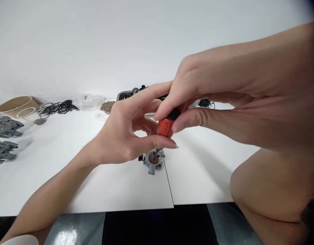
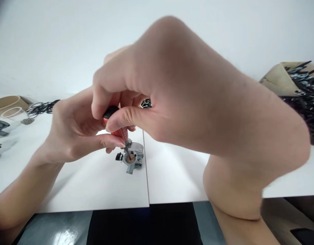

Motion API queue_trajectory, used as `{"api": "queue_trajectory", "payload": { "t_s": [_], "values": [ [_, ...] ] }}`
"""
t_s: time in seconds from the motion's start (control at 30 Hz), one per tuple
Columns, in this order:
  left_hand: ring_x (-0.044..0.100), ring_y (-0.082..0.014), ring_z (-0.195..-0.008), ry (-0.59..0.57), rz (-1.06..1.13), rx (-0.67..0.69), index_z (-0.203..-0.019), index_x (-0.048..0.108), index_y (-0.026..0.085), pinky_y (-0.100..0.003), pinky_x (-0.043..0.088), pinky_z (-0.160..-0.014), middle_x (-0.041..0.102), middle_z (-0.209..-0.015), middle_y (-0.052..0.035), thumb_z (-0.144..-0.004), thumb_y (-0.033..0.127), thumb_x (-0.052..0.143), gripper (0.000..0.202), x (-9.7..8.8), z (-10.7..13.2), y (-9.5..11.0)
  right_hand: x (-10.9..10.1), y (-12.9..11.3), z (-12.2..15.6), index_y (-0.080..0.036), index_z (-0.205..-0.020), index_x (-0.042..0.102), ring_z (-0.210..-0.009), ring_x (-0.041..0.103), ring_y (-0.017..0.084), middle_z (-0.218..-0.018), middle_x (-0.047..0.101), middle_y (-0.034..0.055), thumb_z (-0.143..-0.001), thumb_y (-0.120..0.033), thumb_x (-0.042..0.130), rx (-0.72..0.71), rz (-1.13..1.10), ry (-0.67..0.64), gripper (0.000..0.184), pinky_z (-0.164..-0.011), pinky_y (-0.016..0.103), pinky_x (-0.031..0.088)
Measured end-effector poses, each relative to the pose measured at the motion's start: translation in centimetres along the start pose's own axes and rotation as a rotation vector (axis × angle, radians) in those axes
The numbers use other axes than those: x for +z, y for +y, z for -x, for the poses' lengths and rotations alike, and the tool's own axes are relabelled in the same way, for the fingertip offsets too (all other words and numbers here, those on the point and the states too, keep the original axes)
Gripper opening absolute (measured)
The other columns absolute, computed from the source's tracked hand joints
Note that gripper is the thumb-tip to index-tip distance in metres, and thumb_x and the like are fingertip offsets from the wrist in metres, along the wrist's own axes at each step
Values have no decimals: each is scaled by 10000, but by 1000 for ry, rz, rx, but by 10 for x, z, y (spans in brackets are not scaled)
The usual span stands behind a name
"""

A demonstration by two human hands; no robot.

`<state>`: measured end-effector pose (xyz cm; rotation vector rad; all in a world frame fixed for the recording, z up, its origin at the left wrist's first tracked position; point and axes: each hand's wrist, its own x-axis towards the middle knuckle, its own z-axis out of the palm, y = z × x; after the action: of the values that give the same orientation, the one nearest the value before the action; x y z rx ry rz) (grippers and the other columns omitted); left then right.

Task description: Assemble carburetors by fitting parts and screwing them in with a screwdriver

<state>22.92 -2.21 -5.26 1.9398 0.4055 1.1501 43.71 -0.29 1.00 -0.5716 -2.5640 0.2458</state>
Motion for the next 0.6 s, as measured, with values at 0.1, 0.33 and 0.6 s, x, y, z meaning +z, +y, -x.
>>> {"api": "queue_trajectory", "payload": {
  "t_s": [0.1,0.33,0.6],
  "values": [
    [676,-129,-837,-47,-22,-1,-1169,592,240,-211,640,-631,635,-1006,-6,-744,53,720,481,0,1,2,3,-2,-1,-354,-955,702,-707,651,142,-822,689,-49,-900,-321,614,37,34,30,109,-530,275,477],
    [649,-125,-876,-48,-28,-6,-1183,570,223,-173,578,-574,622,-1026,-17,-724,10,696,522,3,1,8,11,-20,-4,-261,-601,588,-462,470,95,-504,508,-63,-780,-464,766,46,159,209,324,-472,299,386],
    [643,-108,-830,73,25,85,-1012,631,196,-187,570,-553,653,-929,4,-665,59,805,411,3,-2,5,16,-28,-7,-257,-641,614,-516,498,102,-582,550,-68,-780,-410,799,-8,113,217,277,-529,297,399]
  ]
}}
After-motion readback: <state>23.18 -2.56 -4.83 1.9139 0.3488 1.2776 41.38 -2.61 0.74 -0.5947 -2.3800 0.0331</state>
